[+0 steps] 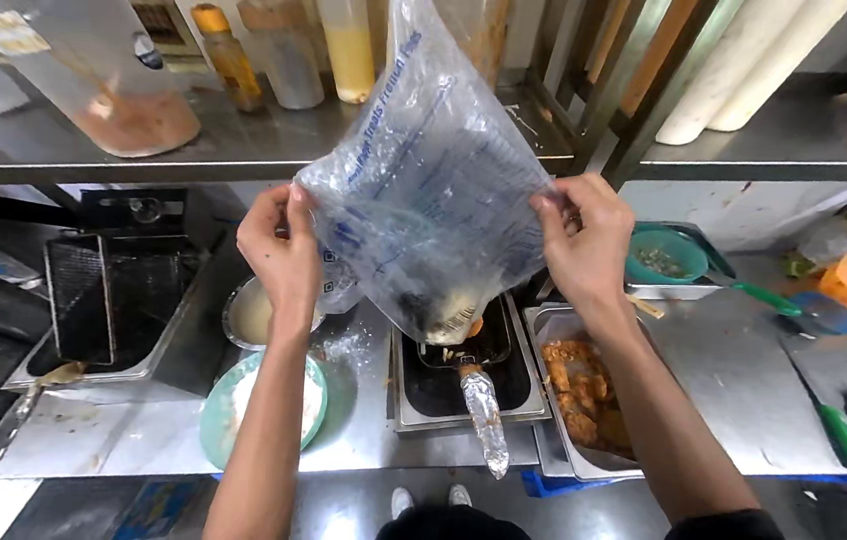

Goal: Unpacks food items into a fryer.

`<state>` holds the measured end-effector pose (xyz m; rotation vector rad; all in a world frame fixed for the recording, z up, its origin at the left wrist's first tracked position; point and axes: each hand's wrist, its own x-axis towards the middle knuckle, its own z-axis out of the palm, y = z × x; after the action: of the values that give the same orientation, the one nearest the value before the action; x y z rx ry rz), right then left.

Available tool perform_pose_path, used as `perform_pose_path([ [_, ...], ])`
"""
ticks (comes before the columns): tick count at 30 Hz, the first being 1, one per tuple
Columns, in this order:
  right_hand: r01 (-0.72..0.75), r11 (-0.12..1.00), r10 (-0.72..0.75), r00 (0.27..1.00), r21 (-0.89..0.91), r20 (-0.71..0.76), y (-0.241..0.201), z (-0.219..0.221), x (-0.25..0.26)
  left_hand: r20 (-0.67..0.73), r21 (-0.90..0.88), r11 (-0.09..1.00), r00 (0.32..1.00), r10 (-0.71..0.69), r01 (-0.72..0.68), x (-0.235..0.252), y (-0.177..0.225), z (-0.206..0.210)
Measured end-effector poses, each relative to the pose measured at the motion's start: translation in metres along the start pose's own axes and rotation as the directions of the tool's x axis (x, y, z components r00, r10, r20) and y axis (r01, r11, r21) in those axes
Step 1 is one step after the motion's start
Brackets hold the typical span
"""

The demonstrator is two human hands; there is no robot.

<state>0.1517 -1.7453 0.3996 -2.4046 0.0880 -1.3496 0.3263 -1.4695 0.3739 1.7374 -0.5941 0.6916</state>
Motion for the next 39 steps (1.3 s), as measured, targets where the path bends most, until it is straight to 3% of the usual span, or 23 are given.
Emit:
perform_pose_path([
  [3,0.003,1.000,-0.003,0.997,0.005,0.077,-0.002,-0.002,-0.001,0.051,0.020,0.999,0.998,-0.033,0.032,-0.002,-0.003,-0.001],
  [9,0.035,0.999,-0.033,0.998,-0.038,0.053,-0.007,0.007,0.008,0.045,0.052,0.992,0.992,-0.117,0.115,-0.003,-0.011,-0.001],
  [11,0.076,0.997,-0.076,0.997,-0.034,0.011,-0.013,0.009,0.023,0.009,0.057,0.988,0.990,-0.144,0.143,0.004,-0.016,0.001],
  [14,0.125,0.991,-0.120,0.989,-0.054,0.085,-0.020,0.016,0.027,0.004,0.108,0.972,0.977,-0.213,0.211,0.000,-0.025,-0.004],
  [17,0.173,0.975,-0.150,0.976,-0.142,0.160,-0.026,0.024,0.038,-0.120,0.225,0.951,0.975,-0.189,0.212,-0.011,-0.016,-0.008],
  [20,0.174,0.974,-0.134,0.958,-0.142,0.254,-0.029,0.032,0.038,-0.117,0.413,0.908,0.993,-0.022,0.069,-0.044,0.021,-0.011],
  [23,0.237,0.971,-0.224,0.941,-0.019,0.254,-0.035,0.033,0.040,0.112,0.416,0.874,0.968,0.224,-0.251,-0.077,0.064,0.021],
  [26,0.289,0.951,-0.308,0.896,0.107,0.319,-0.042,0.033,0.033,0.241,0.315,0.857,0.907,0.344,-0.409,-0.073,0.059,0.071],
  [28,0.272,0.950,-0.309,0.896,0.154,0.320,-0.040,0.028,0.018,0.179,0.279,0.863,0.905,0.385,-0.422,-0.063,0.047,0.092],
  [30,0.164,0.979,-0.195,0.932,0.124,0.305,-0.036,0.015,-0.011,0.181,0.269,0.856,0.896,0.404,-0.441,-0.054,0.044,0.100],
  [32,-0.024,1.000,0.022,0.960,0.006,0.280,-0.024,0.008,-0.048,0.243,0.289,0.851,0.893,0.378,-0.439,-0.048,0.046,0.101],
  [33,-0.121,0.990,0.137,0.924,-0.066,0.357,-0.015,0.009,-0.064,0.264,0.299,0.853,0.896,0.358,-0.428,-0.044,0.047,0.099],
  [34,-0.197,0.968,0.248,0.834,-0.154,0.493,-0.005,0.014,-0.076,0.265,0.314,0.853,0.901,0.343,-0.417,-0.039,0.047,0.098],
  [36,-0.243,0.902,0.432,0.539,-0.357,0.723,0.016,0.039,-0.092,0.258,0.340,0.853,0.911,0.320,-0.396,-0.034,0.046,0.100],
  [37,-0.204,0.879,0.475,0.428,-0.430,0.769,0.026,0.056,-0.098,0.268,0.348,0.857,0.916,0.298,-0.381,-0.032,0.047,0.101],
  [39,-0.134,0.875,0.479,0.372,-0.465,0.795,0.038,0.083,-0.104,0.259,0.356,0.876,0.935,0.241,-0.325,-0.024,0.047,0.102],
])
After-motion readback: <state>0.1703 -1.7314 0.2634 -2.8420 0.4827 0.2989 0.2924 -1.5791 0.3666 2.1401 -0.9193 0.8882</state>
